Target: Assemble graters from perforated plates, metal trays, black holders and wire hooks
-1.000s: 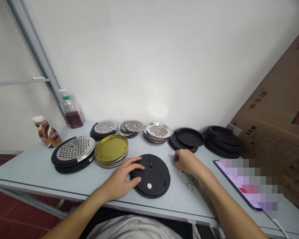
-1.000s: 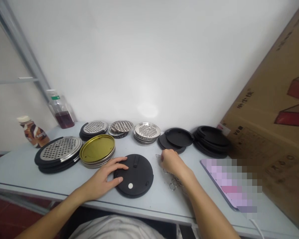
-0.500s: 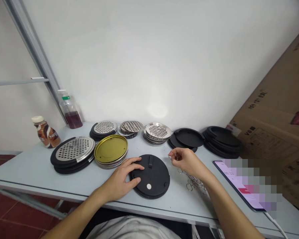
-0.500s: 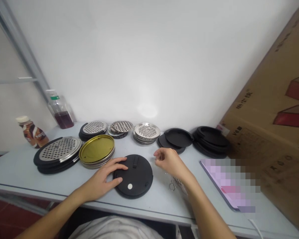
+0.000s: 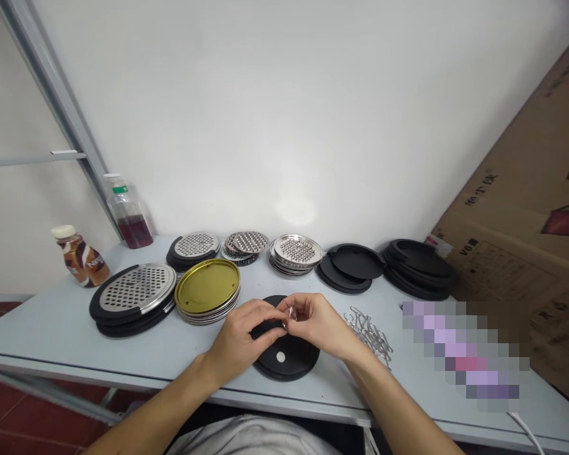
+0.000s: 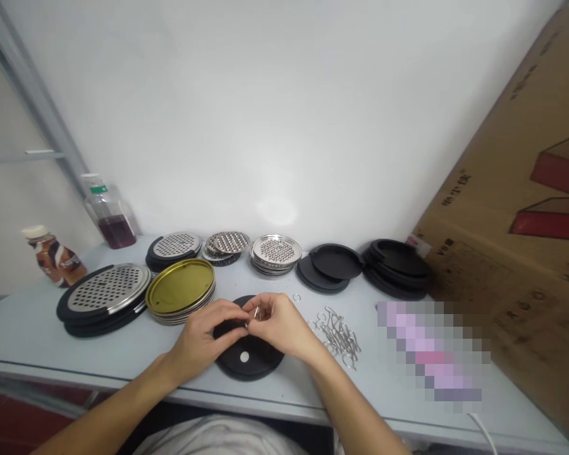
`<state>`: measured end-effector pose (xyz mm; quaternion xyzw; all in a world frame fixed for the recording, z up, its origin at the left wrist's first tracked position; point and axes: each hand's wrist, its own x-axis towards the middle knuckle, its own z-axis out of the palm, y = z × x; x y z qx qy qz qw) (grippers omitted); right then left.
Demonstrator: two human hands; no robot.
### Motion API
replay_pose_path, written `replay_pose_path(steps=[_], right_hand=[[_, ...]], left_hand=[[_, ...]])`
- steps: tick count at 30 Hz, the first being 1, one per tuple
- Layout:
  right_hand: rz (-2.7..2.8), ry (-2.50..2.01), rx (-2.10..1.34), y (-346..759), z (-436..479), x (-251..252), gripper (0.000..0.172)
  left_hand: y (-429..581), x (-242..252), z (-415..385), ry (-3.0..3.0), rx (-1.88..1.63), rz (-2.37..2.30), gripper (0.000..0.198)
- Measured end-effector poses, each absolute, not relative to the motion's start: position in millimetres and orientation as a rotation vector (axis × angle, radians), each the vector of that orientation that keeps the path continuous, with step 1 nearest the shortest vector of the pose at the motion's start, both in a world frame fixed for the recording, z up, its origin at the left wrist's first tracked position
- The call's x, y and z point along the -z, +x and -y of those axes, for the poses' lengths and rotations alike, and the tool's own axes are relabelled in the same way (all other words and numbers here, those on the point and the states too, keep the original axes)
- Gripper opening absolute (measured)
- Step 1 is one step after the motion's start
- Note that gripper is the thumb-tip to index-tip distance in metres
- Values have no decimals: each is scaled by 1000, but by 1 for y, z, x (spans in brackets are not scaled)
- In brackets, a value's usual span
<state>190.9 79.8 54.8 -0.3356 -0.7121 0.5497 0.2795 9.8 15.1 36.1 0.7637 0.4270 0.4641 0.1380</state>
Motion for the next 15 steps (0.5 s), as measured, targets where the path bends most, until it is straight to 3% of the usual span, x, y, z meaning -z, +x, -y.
replay_pose_path(steps=[9,15], right_hand=[[1545,-746,-1856,187,-80,-50,25],[1422,-701,-1849,190,-72,-48,38]], left_hand=[[12,-25,-18,2056,-1564,-1158,14],[8,-24,-22,1746,-1587,-1304,7]])
